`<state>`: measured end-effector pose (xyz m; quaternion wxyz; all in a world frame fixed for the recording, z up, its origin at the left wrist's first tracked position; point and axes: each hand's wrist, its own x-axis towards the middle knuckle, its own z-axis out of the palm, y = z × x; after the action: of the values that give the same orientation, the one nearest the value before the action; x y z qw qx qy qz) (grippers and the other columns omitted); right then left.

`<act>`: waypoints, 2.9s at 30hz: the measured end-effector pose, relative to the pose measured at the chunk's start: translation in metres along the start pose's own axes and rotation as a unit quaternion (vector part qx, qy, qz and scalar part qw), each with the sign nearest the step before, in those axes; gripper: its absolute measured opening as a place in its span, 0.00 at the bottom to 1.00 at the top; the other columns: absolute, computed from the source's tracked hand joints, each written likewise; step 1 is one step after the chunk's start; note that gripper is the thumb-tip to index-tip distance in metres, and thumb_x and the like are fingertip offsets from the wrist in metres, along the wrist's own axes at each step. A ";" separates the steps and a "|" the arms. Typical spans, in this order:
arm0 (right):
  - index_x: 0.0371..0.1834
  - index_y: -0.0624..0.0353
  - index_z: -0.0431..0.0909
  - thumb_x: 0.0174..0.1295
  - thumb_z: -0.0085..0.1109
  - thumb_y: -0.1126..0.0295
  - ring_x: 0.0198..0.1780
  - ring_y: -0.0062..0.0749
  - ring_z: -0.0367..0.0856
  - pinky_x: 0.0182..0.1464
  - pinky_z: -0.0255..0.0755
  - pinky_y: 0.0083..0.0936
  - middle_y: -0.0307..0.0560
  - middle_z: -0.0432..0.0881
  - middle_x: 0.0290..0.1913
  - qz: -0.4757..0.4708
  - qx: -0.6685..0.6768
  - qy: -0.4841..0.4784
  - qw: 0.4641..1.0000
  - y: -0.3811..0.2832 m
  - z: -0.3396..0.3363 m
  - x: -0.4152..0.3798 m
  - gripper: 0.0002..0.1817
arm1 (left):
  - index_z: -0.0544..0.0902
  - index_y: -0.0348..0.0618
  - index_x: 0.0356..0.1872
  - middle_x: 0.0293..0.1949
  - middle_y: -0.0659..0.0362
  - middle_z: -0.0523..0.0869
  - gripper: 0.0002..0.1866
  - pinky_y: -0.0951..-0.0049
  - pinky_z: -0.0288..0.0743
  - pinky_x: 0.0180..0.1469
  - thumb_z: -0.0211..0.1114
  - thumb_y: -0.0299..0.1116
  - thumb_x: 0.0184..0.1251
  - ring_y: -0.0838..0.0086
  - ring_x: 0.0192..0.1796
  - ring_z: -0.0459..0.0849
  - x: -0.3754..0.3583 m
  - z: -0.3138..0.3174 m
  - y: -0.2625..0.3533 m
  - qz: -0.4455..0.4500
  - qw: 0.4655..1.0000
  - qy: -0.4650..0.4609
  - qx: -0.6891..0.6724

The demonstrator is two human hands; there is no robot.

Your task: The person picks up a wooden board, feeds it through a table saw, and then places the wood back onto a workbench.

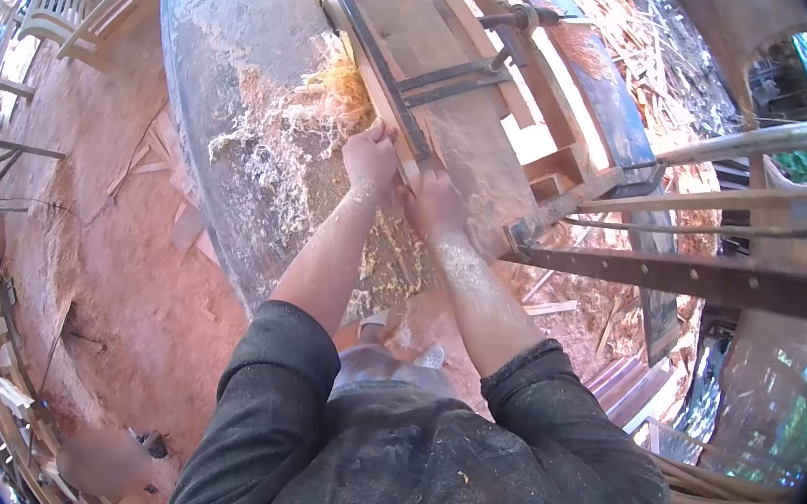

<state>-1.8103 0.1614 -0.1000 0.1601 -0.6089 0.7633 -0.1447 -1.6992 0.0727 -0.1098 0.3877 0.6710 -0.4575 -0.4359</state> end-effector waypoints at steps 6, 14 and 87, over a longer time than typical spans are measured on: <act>0.37 0.66 0.87 0.62 0.70 0.56 0.45 0.59 0.90 0.50 0.83 0.48 0.64 0.88 0.40 -0.025 -0.014 -0.003 1.000 -0.027 -0.071 -0.006 0.20 | 0.86 0.36 0.62 0.50 0.48 0.94 0.22 0.67 0.82 0.53 0.73 0.39 0.73 0.68 0.49 0.94 -0.003 -0.005 0.015 0.075 0.991 0.026 -0.105; 0.32 0.62 0.88 0.62 0.65 0.55 0.35 0.60 0.87 0.41 0.79 0.50 0.63 0.86 0.32 -0.099 -0.071 0.019 0.992 -0.028 -0.210 -0.104 0.19 | 0.74 0.37 0.68 0.54 0.46 0.84 0.29 0.61 0.80 0.59 0.52 0.54 0.87 0.60 0.52 0.84 -0.013 -0.020 0.101 -0.156 0.739 -0.166 -0.634; 0.69 0.57 0.80 0.76 0.54 0.40 0.59 0.60 0.87 0.62 0.78 0.46 0.65 0.87 0.59 0.254 0.196 -0.198 0.926 0.226 -0.098 -0.503 0.34 | 0.57 0.44 0.85 0.51 0.58 0.87 0.37 0.71 0.84 0.49 0.61 0.24 0.80 0.74 0.48 0.87 -0.225 0.025 -0.069 -0.007 0.989 -0.132 -0.065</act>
<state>-1.9468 0.7042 -0.0707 0.4558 -0.3670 0.8016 -0.1221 -1.7490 0.3029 -0.1292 0.3637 0.5839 -0.4709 -0.5523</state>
